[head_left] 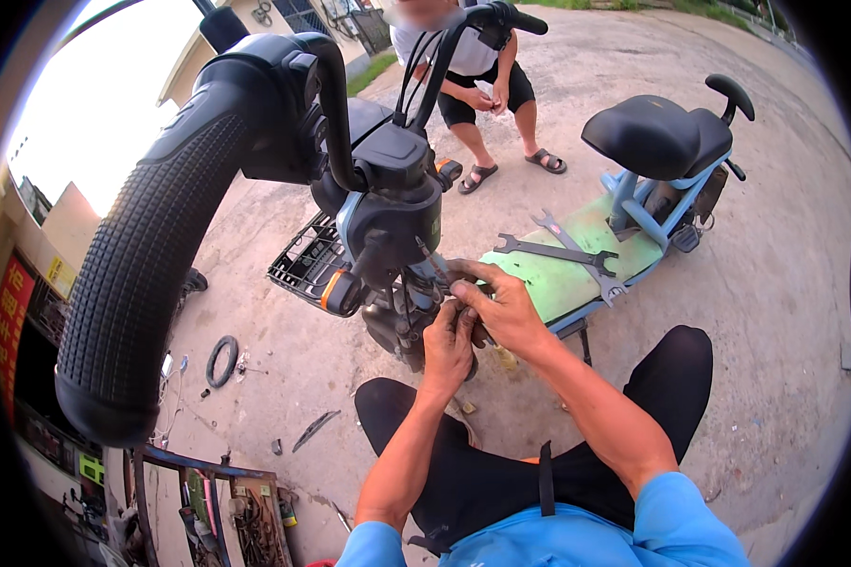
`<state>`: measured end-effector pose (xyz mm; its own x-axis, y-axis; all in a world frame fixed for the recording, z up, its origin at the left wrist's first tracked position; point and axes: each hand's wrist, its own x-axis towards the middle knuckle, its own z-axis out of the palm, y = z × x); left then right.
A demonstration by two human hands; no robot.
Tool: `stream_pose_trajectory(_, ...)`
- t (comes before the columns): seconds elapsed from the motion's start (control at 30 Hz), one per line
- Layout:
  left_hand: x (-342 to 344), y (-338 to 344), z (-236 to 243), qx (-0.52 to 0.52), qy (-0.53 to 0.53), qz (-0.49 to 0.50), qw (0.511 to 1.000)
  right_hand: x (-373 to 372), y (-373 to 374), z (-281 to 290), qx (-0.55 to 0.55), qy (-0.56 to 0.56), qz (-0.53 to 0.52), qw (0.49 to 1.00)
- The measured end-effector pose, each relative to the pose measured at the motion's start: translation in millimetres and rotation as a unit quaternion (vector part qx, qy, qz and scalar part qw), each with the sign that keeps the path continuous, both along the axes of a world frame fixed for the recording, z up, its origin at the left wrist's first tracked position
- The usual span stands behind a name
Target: The person uses a screwdriver to work on the handlebar assembly of a light blue electric scooter. They repeatedly insert the tool into the central housing and turn it while holding the handlebars steady. Another person is visible in the background observing the repair.
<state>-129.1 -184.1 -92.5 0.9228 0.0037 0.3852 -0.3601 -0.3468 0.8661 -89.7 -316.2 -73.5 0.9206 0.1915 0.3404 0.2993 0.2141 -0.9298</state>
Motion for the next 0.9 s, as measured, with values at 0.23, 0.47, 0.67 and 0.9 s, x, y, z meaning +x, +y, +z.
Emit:
stream_pose_trajectory(0.23, 14, -3, -1, -0.162, 0.032, -0.022, 0.986, -35, -82, -63, -0.231, -0.006, -0.099, 0.968)
stream_pose_trajectory(0.47, 21, -12, 2, -0.229, 0.041, -0.018, 0.972, -46, -112, -73, -0.275, 0.072, 0.005, 0.959)
stream_pose_trajectory(0.67, 28, -14, 2, -0.258, 0.045, -0.019, 0.965, -43, -120, -78, -0.258, 0.089, 0.004, 0.962)
stream_pose_trajectory(0.9, 28, -17, 8, -0.273, 0.038, -0.004, 0.961, -44, -124, -80, -0.263, 0.058, -0.001, 0.963)
